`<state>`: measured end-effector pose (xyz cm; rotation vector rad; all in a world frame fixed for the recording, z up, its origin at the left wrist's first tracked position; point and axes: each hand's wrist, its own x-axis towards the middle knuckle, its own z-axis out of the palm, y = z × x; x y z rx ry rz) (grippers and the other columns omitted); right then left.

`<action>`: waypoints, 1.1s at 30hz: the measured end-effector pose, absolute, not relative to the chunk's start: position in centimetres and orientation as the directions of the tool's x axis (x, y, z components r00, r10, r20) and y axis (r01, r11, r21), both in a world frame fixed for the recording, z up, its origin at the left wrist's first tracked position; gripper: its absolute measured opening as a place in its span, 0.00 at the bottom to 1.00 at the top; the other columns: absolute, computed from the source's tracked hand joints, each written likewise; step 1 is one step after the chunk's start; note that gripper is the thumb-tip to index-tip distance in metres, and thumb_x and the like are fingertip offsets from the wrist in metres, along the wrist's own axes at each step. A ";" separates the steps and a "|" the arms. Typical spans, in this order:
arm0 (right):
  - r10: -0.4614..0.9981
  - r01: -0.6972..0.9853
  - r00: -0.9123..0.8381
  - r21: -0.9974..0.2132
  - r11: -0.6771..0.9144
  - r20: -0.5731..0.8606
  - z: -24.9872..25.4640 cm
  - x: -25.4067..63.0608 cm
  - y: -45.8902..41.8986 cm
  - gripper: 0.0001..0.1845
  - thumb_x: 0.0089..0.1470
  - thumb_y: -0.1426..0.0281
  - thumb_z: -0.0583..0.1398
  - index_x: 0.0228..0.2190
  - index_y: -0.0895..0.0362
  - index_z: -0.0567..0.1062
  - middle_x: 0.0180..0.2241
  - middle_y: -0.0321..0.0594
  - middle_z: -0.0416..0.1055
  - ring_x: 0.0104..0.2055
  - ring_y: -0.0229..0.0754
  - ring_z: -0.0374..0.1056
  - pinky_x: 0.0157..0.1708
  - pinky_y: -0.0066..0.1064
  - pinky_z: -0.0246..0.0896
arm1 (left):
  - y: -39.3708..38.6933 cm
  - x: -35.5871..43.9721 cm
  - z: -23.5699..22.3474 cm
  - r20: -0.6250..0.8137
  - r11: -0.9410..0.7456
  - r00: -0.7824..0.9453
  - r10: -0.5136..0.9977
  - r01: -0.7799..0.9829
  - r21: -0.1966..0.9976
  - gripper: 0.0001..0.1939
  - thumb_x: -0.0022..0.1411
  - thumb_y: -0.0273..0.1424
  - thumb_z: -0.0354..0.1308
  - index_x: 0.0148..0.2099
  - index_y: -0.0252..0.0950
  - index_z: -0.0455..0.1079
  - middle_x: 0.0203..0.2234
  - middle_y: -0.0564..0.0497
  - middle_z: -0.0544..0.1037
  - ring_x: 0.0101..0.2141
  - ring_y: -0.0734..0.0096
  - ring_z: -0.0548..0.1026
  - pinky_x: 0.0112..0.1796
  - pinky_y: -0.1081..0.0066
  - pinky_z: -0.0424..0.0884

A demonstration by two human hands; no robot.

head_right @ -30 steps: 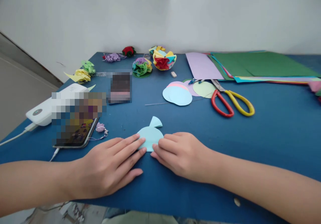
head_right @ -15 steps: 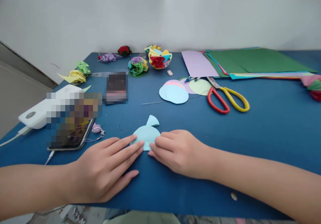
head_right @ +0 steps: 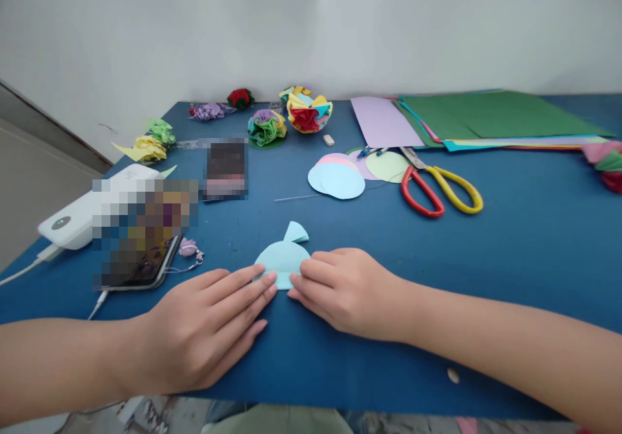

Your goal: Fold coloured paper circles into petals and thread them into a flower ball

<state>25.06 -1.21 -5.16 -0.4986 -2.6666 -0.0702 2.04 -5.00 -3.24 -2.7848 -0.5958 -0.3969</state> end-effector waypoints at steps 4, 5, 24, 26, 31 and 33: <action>0.279 0.322 -0.861 0.030 0.946 0.425 -4.9 25.1 -1.1 0.10 0.55 0.69 0.56 0.38 0.62 0.70 0.26 0.38 0.65 0.28 0.36 0.59 0.26 0.30 0.55 | -4.8 1.9 -3.3 0.291 -0.886 0.887 0.358 0.421 -0.195 0.15 0.60 0.27 0.49 0.47 0.25 0.69 0.45 0.38 0.73 0.44 0.53 0.72 0.32 0.62 0.72; 0.260 0.309 -0.869 0.052 0.950 0.421 -4.9 25.1 -1.1 0.12 0.55 0.67 0.56 0.40 0.62 0.70 0.27 0.38 0.65 0.29 0.37 0.60 0.27 0.31 0.56 | -4.8 1.8 -3.3 0.278 -0.889 0.893 0.354 0.414 -0.198 0.16 0.60 0.27 0.48 0.48 0.25 0.69 0.45 0.38 0.73 0.44 0.53 0.72 0.32 0.62 0.72; 0.186 0.308 -0.801 0.126 0.943 0.569 -4.5 25.3 -1.9 0.08 0.48 0.70 0.62 0.23 0.60 0.70 0.18 0.36 0.63 0.24 0.37 0.58 0.23 0.32 0.49 | -4.7 1.6 -3.0 0.393 -0.850 0.824 0.407 0.500 -0.168 0.09 0.57 0.24 0.49 0.31 0.28 0.70 0.28 0.40 0.73 0.34 0.58 0.71 0.29 0.63 0.69; 0.305 0.397 -0.777 0.051 0.917 0.551 -4.6 25.2 -1.6 0.12 0.50 0.65 0.61 0.32 0.62 0.72 0.24 0.40 0.67 0.28 0.39 0.61 0.26 0.33 0.53 | -4.5 1.7 -2.9 0.399 -0.840 0.810 0.429 0.520 -0.152 0.09 0.57 0.23 0.48 0.31 0.29 0.69 0.28 0.41 0.73 0.33 0.60 0.71 0.29 0.63 0.69; 0.473 0.447 -0.797 -0.160 0.880 0.376 -4.6 25.1 -0.8 0.15 0.55 0.64 0.56 0.42 0.59 0.69 0.39 0.45 0.69 0.41 0.42 0.62 0.40 0.38 0.55 | -4.0 1.8 -3.0 0.402 -0.899 0.836 0.373 0.433 -0.067 0.07 0.57 0.23 0.48 0.32 0.31 0.67 0.27 0.44 0.72 0.33 0.65 0.70 0.31 0.66 0.69; 0.416 0.380 -0.816 -0.170 0.909 0.400 -4.6 25.1 -0.8 0.09 0.56 0.71 0.55 0.40 0.56 0.70 0.38 0.41 0.71 0.42 0.40 0.62 0.44 0.39 0.53 | -4.0 1.7 -2.8 0.459 -0.912 0.804 0.379 0.409 0.037 0.06 0.57 0.22 0.48 0.34 0.32 0.66 0.28 0.45 0.72 0.34 0.65 0.70 0.33 0.66 0.70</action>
